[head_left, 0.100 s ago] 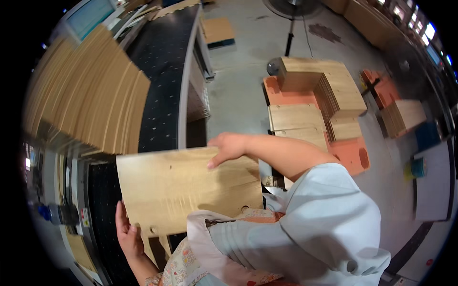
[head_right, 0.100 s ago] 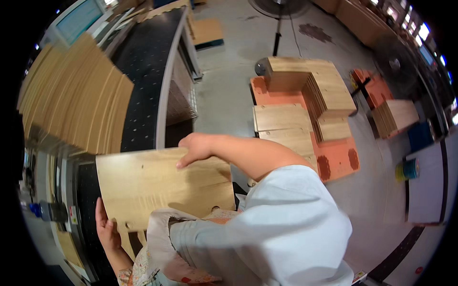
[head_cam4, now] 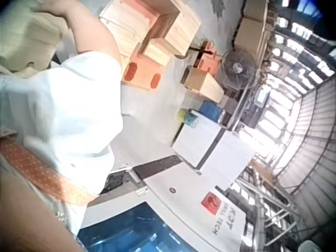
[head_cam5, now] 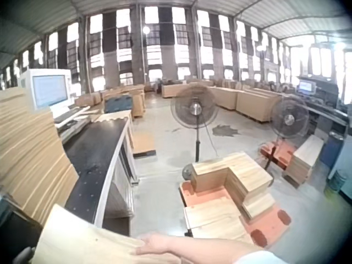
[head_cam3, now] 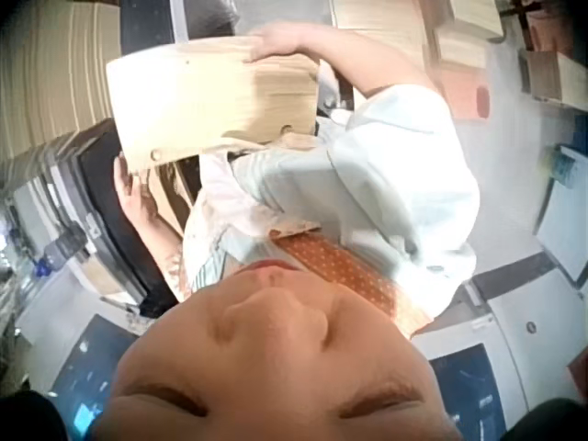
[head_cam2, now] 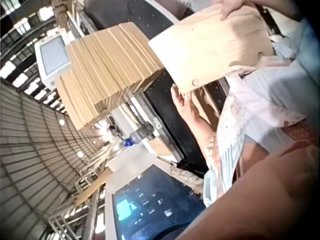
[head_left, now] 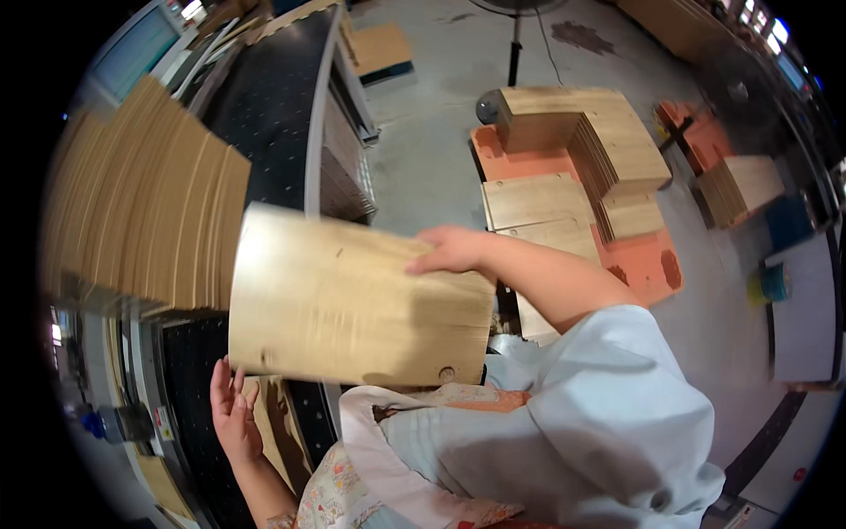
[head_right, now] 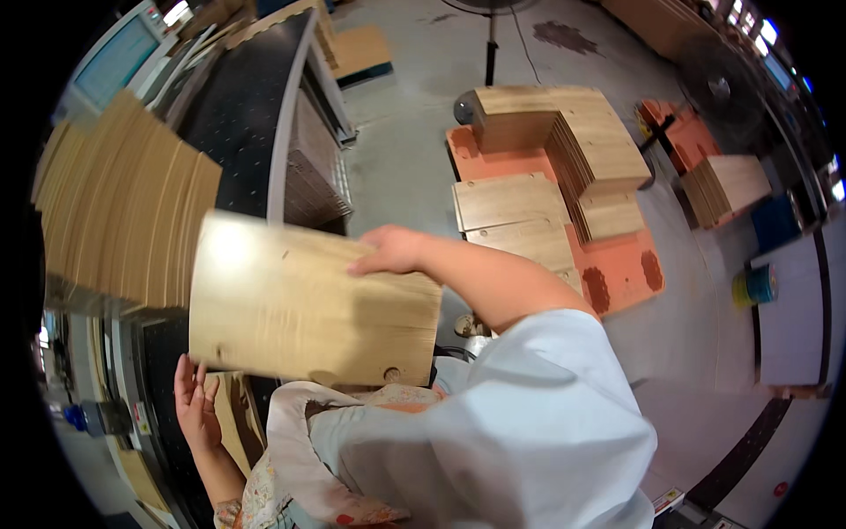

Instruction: The person picks up wooden boards from a stack on the floor, places them on a work surface, and organizes them by picking up and moving individual pieces.

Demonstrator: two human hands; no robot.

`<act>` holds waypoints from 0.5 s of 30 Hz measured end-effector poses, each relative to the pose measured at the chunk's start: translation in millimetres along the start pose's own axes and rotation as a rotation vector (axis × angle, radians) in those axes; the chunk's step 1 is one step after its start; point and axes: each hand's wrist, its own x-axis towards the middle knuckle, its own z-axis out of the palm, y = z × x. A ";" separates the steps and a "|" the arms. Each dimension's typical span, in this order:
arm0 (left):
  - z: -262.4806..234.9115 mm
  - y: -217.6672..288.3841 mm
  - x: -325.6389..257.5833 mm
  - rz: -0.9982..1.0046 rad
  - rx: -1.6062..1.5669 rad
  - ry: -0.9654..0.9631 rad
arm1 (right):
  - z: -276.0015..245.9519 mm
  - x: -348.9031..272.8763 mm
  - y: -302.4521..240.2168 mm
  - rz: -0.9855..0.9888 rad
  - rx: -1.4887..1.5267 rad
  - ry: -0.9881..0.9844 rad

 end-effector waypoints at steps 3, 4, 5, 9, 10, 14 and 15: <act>42.0 -16.3 24.4 -0.067 0.210 -0.201 | -45.6 -36.0 67.0 0.139 0.434 0.301; 57.4 -27.4 30.5 -0.099 0.254 -0.326 | -57.6 -43.0 111.7 0.133 0.677 0.411; 67.3 -30.1 29.6 -0.113 0.446 -0.404 | -57.5 -60.6 108.0 0.194 0.842 0.473; 114.7 -41.4 35.9 0.136 1.102 -0.772 | -38.0 -82.5 230.5 0.295 0.786 1.007; 124.3 -46.4 38.0 0.161 1.175 -0.845 | -25.5 -87.5 254.8 0.346 0.753 1.153; 124.9 -74.6 42.4 0.160 1.315 -0.961 | 37.0 -86.9 366.8 0.738 0.942 1.435; 124.5 -81.2 43.3 0.124 1.398 -1.005 | 52.9 -87.2 387.4 0.780 1.000 1.491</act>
